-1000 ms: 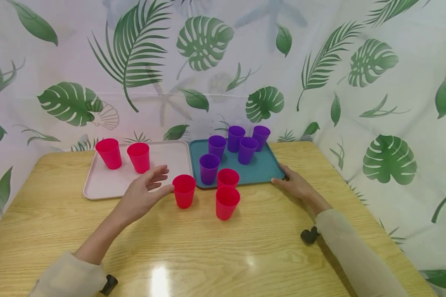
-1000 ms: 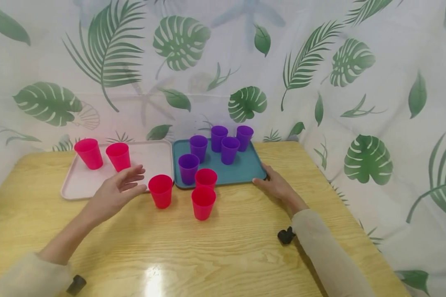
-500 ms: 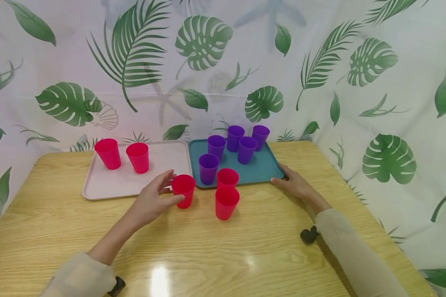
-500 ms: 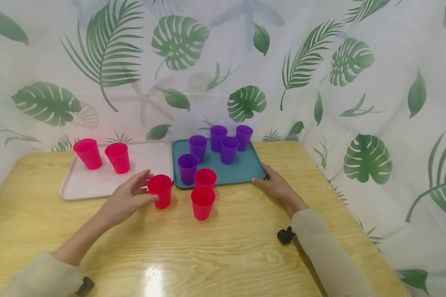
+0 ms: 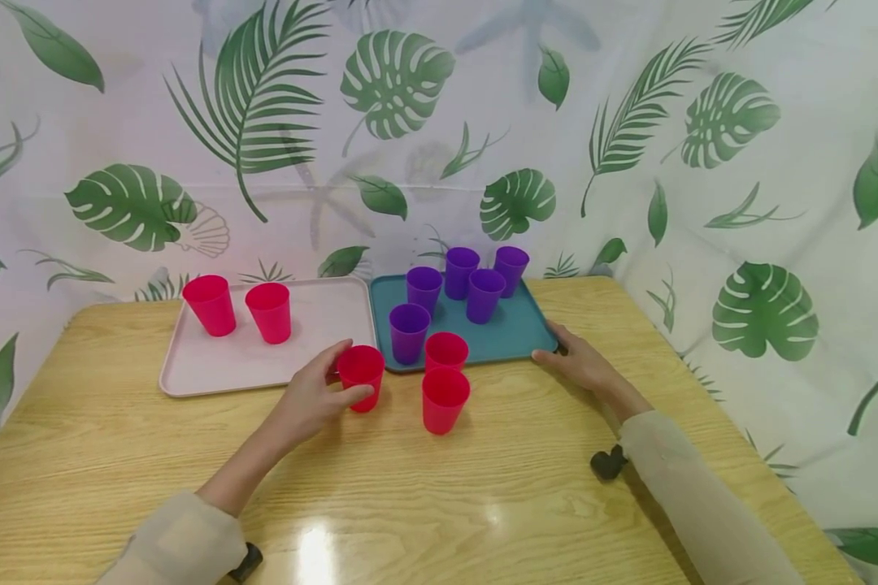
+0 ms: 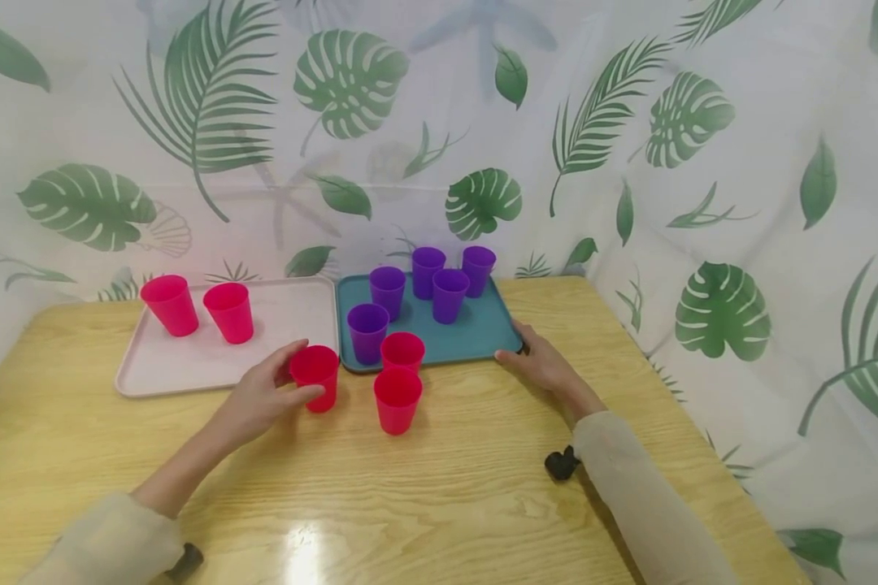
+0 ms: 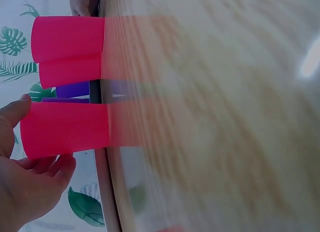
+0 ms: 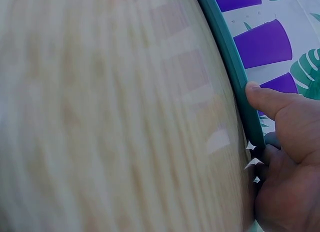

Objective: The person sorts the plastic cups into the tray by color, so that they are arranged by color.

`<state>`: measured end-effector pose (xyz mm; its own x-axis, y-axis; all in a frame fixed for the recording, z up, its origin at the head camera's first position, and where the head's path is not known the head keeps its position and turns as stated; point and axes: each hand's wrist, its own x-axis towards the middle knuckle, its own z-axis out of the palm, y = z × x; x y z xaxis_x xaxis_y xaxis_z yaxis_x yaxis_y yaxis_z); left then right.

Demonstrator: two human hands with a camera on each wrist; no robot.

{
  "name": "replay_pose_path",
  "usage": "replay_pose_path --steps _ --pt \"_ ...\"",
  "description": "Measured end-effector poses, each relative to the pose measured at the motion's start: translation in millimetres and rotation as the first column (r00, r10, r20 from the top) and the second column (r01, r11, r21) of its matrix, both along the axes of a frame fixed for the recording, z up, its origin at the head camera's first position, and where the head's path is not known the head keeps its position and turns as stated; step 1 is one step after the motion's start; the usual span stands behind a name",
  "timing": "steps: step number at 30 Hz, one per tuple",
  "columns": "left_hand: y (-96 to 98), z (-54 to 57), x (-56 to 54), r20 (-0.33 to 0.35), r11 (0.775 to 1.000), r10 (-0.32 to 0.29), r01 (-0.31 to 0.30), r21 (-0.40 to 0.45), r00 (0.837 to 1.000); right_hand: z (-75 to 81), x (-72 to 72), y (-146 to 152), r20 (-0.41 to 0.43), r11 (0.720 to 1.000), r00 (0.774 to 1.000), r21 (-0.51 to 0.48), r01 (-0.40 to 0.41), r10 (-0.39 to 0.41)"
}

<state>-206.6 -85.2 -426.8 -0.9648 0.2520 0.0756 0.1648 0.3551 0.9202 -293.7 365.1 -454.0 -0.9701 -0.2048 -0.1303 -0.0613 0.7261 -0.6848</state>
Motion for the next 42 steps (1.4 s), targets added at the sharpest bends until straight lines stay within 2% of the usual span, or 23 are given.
replay_pose_path --steps 7,16,20,27,33,42 --pt "5.5 -3.3 -2.0 0.024 1.0 0.001 -0.001 0.031 1.0 0.5 -0.3 -1 -0.008 1.0 1.0 -0.006 -0.009 0.009" --pt "7.1 -0.8 1.7 0.041 0.999 -0.016 0.014 0.052 0.999 0.8 0.4 -1 -0.002 1.0 1.0 -0.002 -0.008 0.008" --pt "1.7 1.8 4.3 0.043 0.997 -0.014 0.011 0.077 0.999 1.3 0.6 -1 -0.005 1.0 1.0 -0.005 -0.01 0.01" --pt "-11.4 6.9 7.4 0.043 0.997 0.024 -0.027 0.078 0.999 1.4 0.7 -1 -0.014 1.0 1.0 -0.009 -0.019 0.019" --pt "-18.2 7.8 9.7 0.031 0.996 0.02 -0.022 0.087 0.999 1.2 1.5 0 -0.009 1.0 1.0 -0.005 -0.012 0.012" --pt "-33.4 10.0 7.2 0.032 0.998 0.058 -0.059 0.014 0.998 1.0 2.0 -1 -0.005 1.0 1.0 -0.014 -0.011 0.011"
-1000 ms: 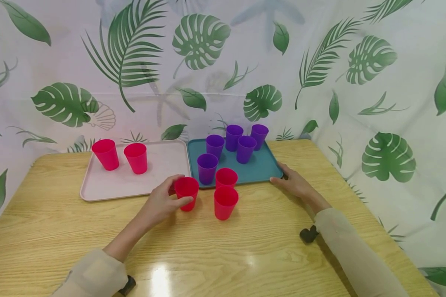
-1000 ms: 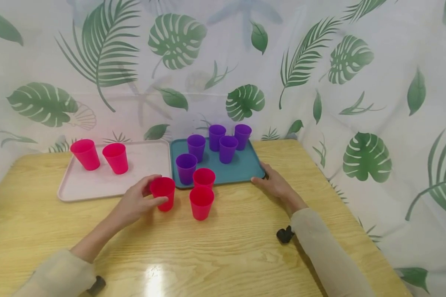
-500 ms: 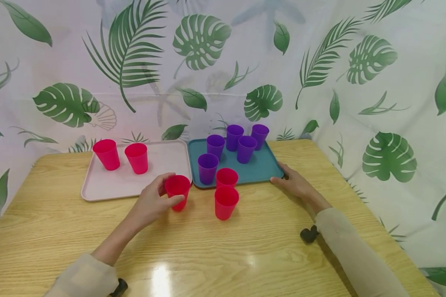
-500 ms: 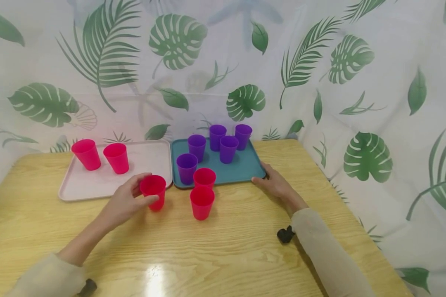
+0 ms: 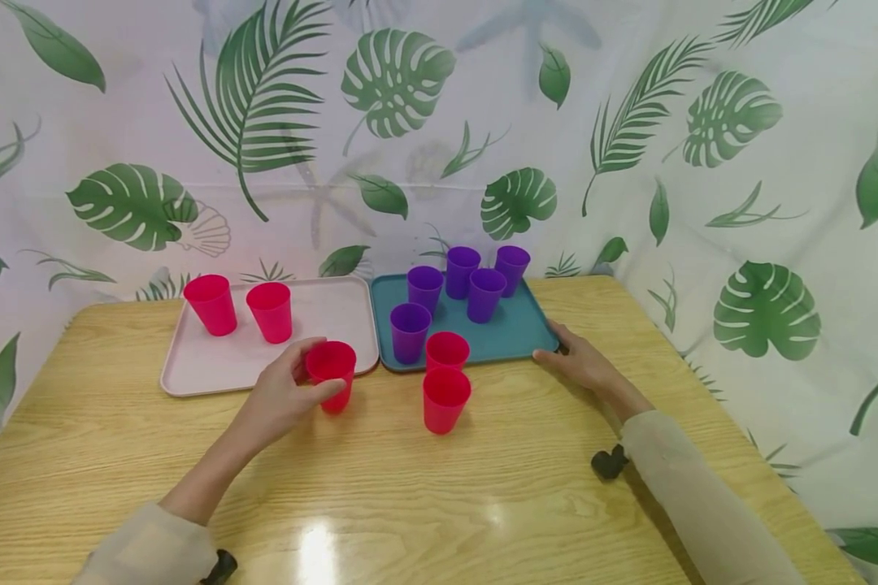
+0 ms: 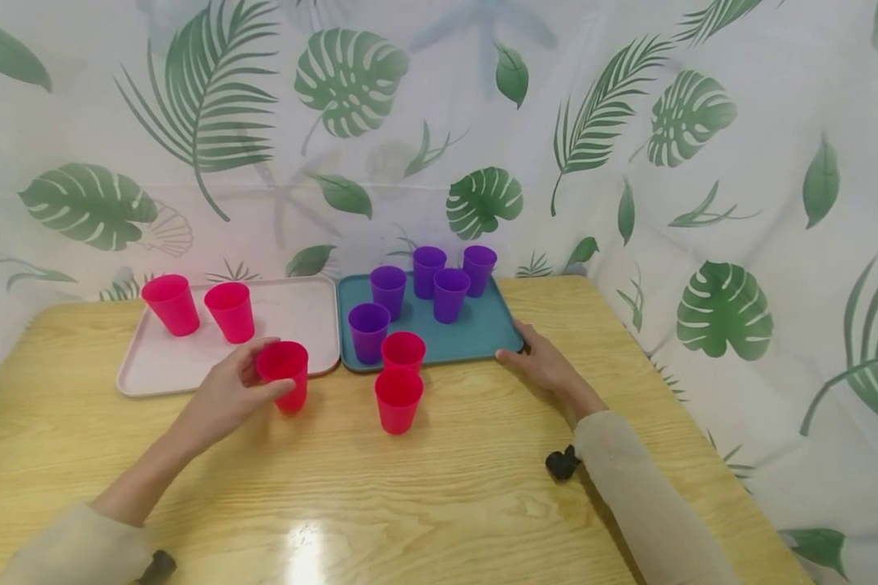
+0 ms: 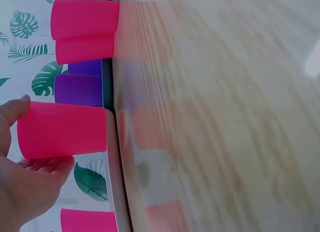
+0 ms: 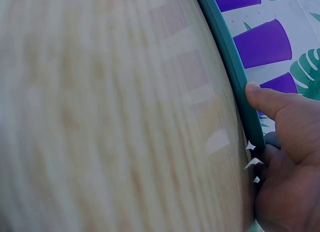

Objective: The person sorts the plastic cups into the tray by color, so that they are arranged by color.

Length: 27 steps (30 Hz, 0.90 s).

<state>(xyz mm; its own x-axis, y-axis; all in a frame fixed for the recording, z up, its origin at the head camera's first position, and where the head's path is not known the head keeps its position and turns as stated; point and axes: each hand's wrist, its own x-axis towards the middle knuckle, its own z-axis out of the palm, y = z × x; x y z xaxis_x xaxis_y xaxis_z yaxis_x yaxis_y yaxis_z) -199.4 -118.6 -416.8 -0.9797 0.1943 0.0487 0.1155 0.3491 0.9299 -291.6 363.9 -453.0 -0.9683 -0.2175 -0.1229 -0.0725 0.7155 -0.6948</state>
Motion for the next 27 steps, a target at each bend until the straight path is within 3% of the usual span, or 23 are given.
replay_pose_path --steps 11,27 --pt "-27.4 6.8 1.8 0.039 0.997 0.044 -0.041 -0.068 0.998 0.9 -0.4 0 0.006 1.0 1.0 -0.005 0.007 -0.007" --pt "-65.9 5.8 3.0 -0.016 0.992 0.093 -0.094 -0.088 0.996 -0.2 -1.3 0 0.008 1.0 1.0 0.004 0.01 -0.01"
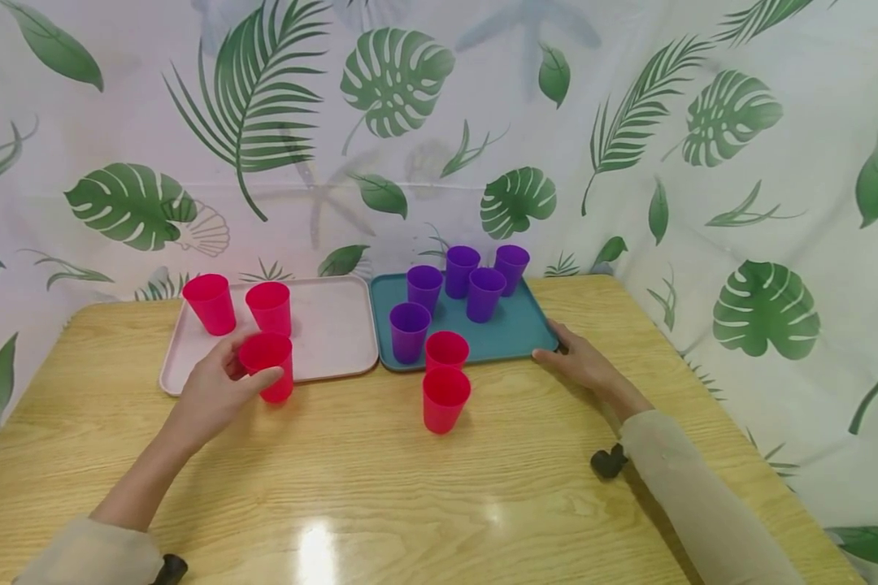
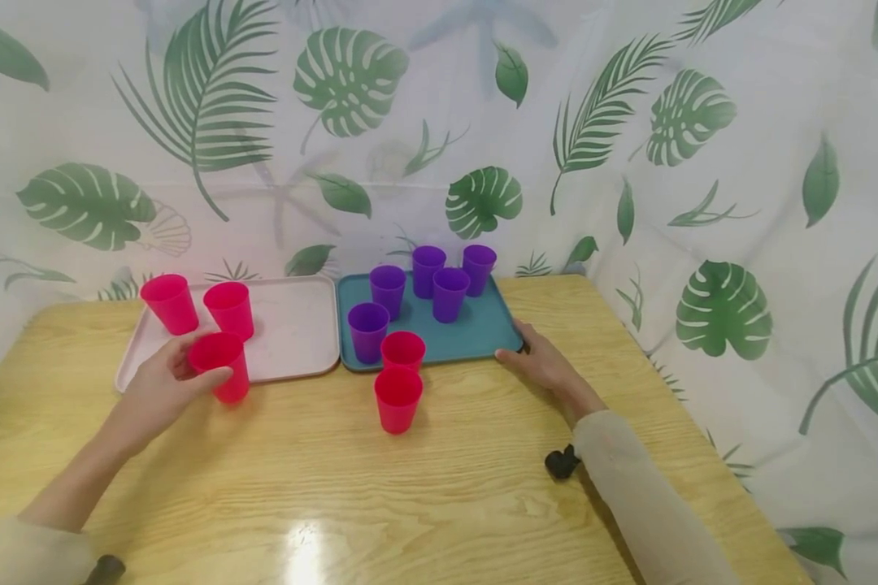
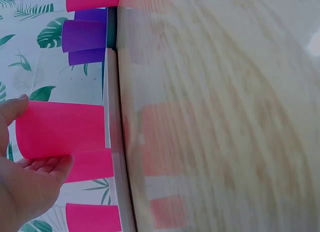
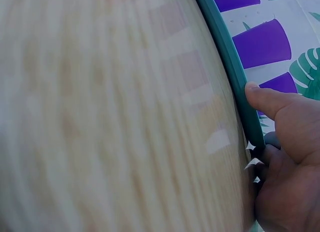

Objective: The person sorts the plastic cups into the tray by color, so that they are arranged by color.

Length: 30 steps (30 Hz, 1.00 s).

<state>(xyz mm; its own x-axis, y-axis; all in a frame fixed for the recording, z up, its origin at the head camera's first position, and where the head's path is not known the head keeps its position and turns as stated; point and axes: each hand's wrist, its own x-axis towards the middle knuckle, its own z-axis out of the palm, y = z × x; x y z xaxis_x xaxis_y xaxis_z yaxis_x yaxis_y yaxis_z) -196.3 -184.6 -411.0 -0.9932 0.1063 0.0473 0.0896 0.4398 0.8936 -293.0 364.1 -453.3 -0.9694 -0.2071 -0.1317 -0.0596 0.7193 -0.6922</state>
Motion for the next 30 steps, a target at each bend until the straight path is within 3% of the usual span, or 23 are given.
replay_pose_path --steps 10,23,30 --pt "-20.8 12.6 -1.2 -0.002 0.997 0.057 -0.057 -0.048 0.998 -0.4 -0.9 0 0.01 1.0 1.0 -0.003 0.008 -0.008" --pt "-54.0 9.4 -14.2 0.032 0.986 0.164 -0.163 -0.024 0.986 0.8 0.0 0 0.007 1.0 1.0 0.015 0.004 -0.004" --pt "-65.5 7.2 -19.4 0.041 0.973 0.222 -0.219 -0.07 0.974 -0.9 -0.9 1 0.005 1.0 1.0 0.019 0.006 -0.006"
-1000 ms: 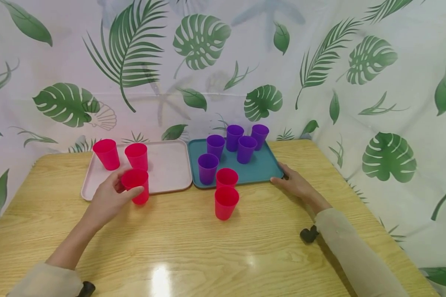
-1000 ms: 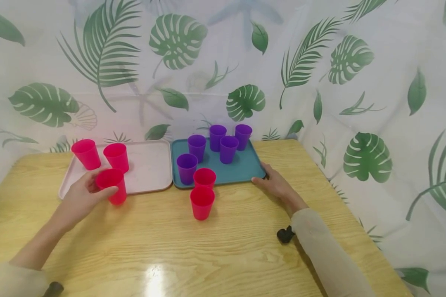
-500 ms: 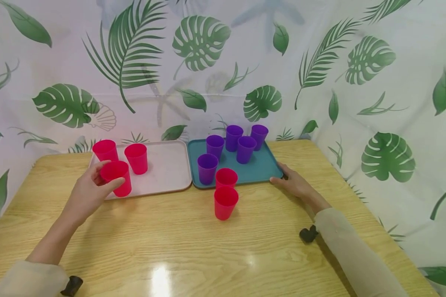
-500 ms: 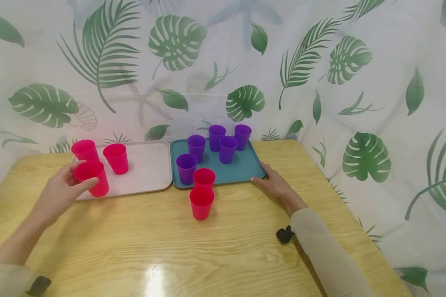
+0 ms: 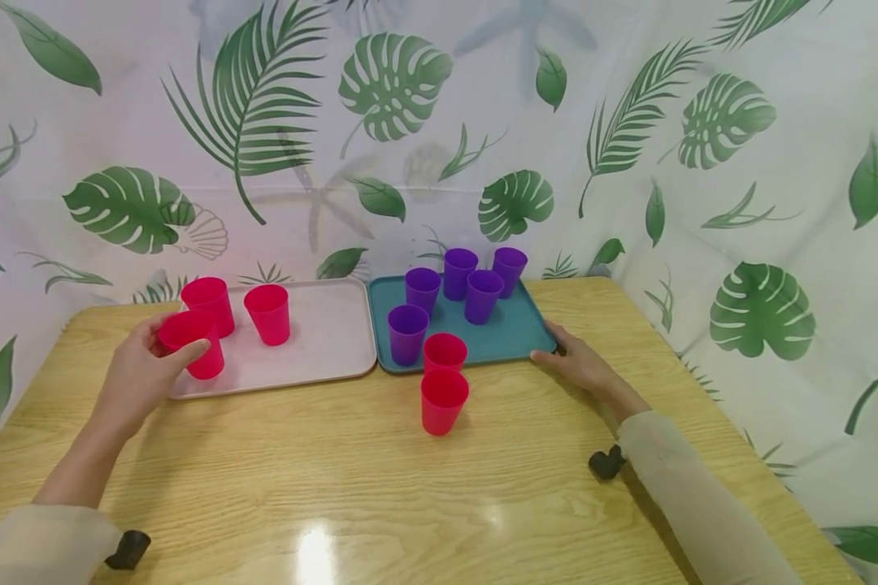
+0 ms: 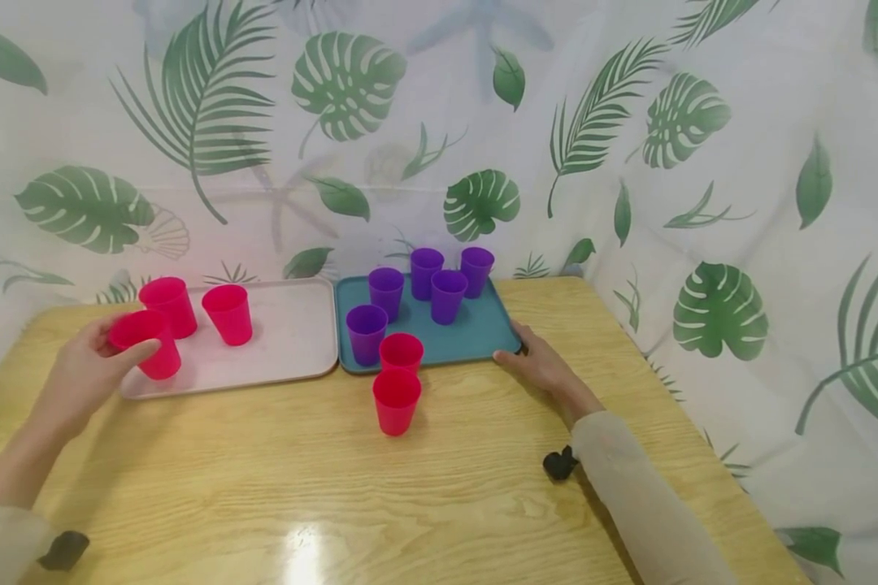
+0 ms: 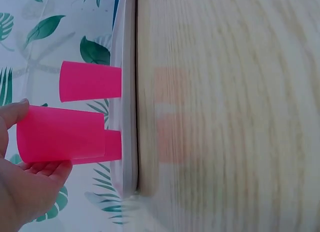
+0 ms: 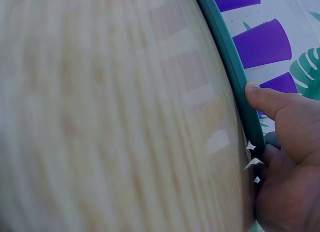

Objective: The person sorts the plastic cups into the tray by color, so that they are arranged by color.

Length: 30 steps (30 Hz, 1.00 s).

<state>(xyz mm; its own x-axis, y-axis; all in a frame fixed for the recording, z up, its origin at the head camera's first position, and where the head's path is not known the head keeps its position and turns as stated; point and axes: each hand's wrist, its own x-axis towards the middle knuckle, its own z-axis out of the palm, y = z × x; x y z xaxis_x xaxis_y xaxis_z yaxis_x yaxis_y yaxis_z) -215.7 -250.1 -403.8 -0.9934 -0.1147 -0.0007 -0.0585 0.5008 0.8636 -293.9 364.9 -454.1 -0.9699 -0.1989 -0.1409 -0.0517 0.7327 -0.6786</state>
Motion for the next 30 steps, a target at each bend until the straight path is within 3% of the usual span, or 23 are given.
replay_pose_path --steps 8,17,30 --pt "-7.0 -4.0 -5.5 -0.011 0.998 0.053 -0.054 -0.027 0.999 -1.2 0.9 0 -0.004 1.0 1.0 0.016 0.01 -0.01" --pt "-7.8 -11.5 -10.2 0.008 0.996 0.09 -0.09 0.009 0.996 -0.7 0.4 1 -0.001 1.0 1.0 0.006 0.009 -0.009" --pt "-3.1 -21.6 -15.9 0.042 0.996 0.078 -0.08 0.047 0.996 -2.0 -1.3 2 0.004 1.0 1.0 0.01 0.013 -0.014"
